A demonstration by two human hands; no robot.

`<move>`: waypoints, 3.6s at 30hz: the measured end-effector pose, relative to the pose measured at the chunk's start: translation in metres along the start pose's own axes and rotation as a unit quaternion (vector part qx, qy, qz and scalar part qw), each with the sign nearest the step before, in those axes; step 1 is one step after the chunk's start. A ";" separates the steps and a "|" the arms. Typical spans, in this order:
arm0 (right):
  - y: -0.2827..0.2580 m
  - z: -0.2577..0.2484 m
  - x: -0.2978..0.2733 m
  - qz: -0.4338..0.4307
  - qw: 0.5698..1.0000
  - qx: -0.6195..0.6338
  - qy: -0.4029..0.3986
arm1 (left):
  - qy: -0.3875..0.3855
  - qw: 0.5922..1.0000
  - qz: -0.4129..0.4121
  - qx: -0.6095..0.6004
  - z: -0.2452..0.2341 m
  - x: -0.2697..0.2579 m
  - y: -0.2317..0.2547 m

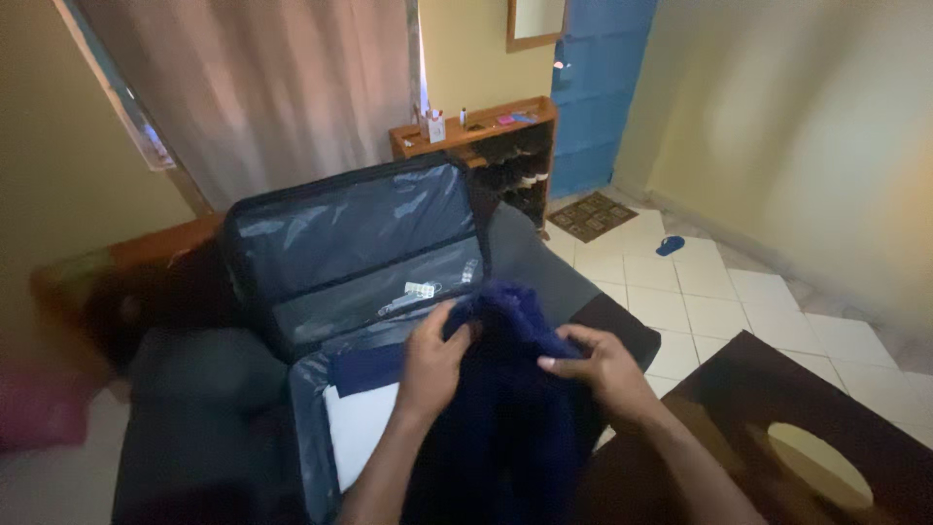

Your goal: The person picks up a folded blue garment from a suitcase, unfolds it while holding it in the air, and places it onto a stack of clothes on a nearby chair, followed by picking up a pair of blue jeans to begin unfolding them.

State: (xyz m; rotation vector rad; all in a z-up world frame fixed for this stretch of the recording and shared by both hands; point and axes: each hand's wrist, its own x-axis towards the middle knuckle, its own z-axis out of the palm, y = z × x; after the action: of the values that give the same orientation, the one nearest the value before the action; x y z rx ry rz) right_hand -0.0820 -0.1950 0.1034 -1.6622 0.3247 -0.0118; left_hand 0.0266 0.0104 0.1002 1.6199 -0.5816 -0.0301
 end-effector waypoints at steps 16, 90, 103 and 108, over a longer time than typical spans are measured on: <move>0.069 0.017 0.010 -0.142 0.969 0.176 0.100 | -0.062 0.975 -0.166 -0.135 0.083 -0.033 -0.028; -0.007 -0.032 -0.022 -0.204 0.967 -0.141 -0.052 | -0.378 0.922 0.072 -0.038 0.030 -0.002 -0.002; 0.004 -0.033 -0.051 -0.048 0.996 -0.077 0.020 | -0.225 0.972 0.066 0.011 0.029 -0.014 -0.009; 0.013 -0.034 -0.051 -0.130 0.986 -0.066 0.078 | -0.247 0.969 0.010 0.004 0.036 -0.012 -0.003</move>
State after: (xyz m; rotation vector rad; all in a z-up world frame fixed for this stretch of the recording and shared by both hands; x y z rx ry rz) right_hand -0.1401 -0.2177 0.1042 -1.8308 0.2280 -0.3248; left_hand 0.0046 -0.0178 0.0880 1.6175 -0.9791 -0.4277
